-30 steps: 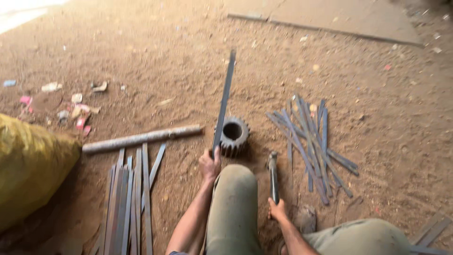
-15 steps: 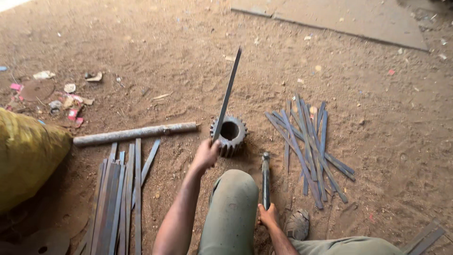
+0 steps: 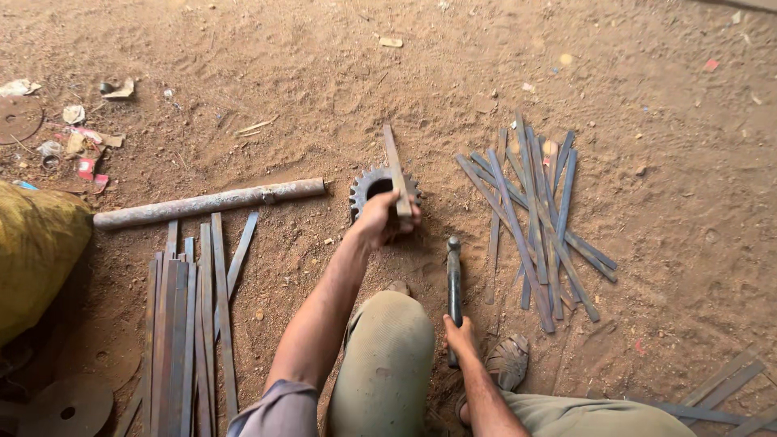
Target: The person sits on the ground and repeatedly places metal rods into the central hole of a gear-like object, then strikes them with a hammer to shape or bend them. The person handles multiple rods one at a time, adjusting their position before each strike.
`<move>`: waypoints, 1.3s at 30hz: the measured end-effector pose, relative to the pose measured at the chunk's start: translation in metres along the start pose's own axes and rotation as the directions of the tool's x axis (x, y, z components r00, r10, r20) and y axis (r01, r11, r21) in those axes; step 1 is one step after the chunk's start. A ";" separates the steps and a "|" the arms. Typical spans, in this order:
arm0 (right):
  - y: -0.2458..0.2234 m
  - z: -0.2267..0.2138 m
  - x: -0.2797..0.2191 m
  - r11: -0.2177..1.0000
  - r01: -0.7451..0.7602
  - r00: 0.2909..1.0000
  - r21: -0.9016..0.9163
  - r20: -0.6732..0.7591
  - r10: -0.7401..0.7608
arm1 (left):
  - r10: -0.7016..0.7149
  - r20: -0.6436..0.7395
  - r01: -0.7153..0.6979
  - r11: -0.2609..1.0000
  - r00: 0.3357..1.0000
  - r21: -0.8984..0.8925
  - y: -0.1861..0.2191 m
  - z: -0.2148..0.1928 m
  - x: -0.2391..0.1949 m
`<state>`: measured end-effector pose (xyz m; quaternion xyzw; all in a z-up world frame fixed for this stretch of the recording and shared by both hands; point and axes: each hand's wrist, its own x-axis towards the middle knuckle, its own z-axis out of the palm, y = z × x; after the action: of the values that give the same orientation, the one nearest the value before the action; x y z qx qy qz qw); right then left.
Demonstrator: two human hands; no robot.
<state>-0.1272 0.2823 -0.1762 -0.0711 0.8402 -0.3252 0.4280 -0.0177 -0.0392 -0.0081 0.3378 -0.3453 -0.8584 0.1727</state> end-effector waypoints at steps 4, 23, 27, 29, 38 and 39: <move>0.000 0.007 0.007 1.000 -0.029 1.000 0.006 -0.002 0.029 | 0.027 -0.019 -0.027 1.000 0.999 0.001 0.028 0.015 0.009; -0.001 0.005 -0.009 0.993 -0.025 0.999 0.114 0.044 0.020 | 0.107 -0.606 0.410 0.642 0.788 0.647 -0.129 -0.076 -0.046; -0.004 0.002 -0.009 0.990 -0.007 0.999 0.140 0.053 0.000 | -0.085 -0.560 0.344 0.860 0.824 0.376 -0.117 -0.072 -0.059; -0.004 0.001 -0.010 0.990 -0.008 0.998 0.138 0.060 0.000 | -0.079 -0.402 0.192 0.949 0.912 0.249 -0.092 -0.058 -0.056; 0.002 -0.006 -0.015 0.915 -0.005 0.999 -0.402 -0.050 -0.016 | 0.043 -0.064 -0.044 0.999 0.997 -0.021 0.027 0.022 -0.003; 0.003 -0.007 -0.016 0.952 -0.056 0.998 -0.301 -0.029 0.050 | 0.052 -0.054 -0.053 0.998 0.997 -0.015 0.033 0.028 0.001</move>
<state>-0.1222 0.2945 -0.1643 -0.1094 0.8860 -0.1824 0.4119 -0.0359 -0.0494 0.0300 0.3499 -0.3423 -0.8471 0.2070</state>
